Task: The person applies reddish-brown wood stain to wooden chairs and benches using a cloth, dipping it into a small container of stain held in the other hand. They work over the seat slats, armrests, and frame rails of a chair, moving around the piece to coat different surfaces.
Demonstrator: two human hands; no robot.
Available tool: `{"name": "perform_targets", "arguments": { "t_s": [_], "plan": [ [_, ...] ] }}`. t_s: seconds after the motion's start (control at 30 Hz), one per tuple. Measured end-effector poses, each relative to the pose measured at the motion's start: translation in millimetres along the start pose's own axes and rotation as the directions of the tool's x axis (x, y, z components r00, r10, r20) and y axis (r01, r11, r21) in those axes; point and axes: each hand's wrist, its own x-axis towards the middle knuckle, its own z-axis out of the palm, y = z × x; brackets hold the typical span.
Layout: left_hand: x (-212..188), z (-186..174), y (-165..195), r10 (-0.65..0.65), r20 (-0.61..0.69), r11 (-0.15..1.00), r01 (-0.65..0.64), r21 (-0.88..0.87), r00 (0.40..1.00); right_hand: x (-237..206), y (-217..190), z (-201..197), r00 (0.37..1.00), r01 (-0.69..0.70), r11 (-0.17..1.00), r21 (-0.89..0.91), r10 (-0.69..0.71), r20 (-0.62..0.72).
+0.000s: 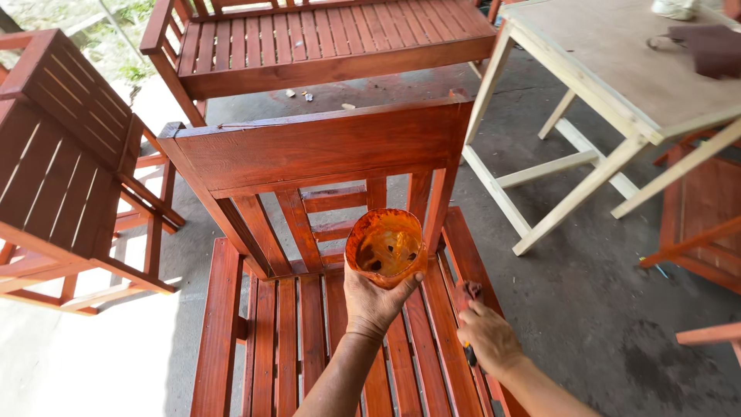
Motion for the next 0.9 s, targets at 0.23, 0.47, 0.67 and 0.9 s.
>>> {"name": "perform_targets", "arguments": {
  "t_s": [0.23,0.47,0.67,0.9],
  "plan": [
    [30.1,14.1,-34.6,0.042,-0.061,0.984,-0.03,0.177,0.997,105.1,32.3,-43.2,0.991,0.037,0.983,-0.178,-0.013,0.135],
    [33.3,1.3,-43.9,0.004,-0.165,0.977,0.032,0.211,0.986,145.0,32.1,-61.3,0.982,-0.128,0.991,-0.039,0.132,0.135],
    [26.0,15.5,-29.8,0.218,-0.138,0.887,-0.138,0.441,0.966,121.2,16.4,-58.5,0.985,-0.045,0.986,-0.163,0.071,0.155],
    [-10.0,47.5,-12.3,0.142,-0.02,0.892,-0.119,0.435,0.99,41.7,-27.5,-48.1,0.926,-0.041,0.966,-0.256,0.133,0.353]
  ]
}}
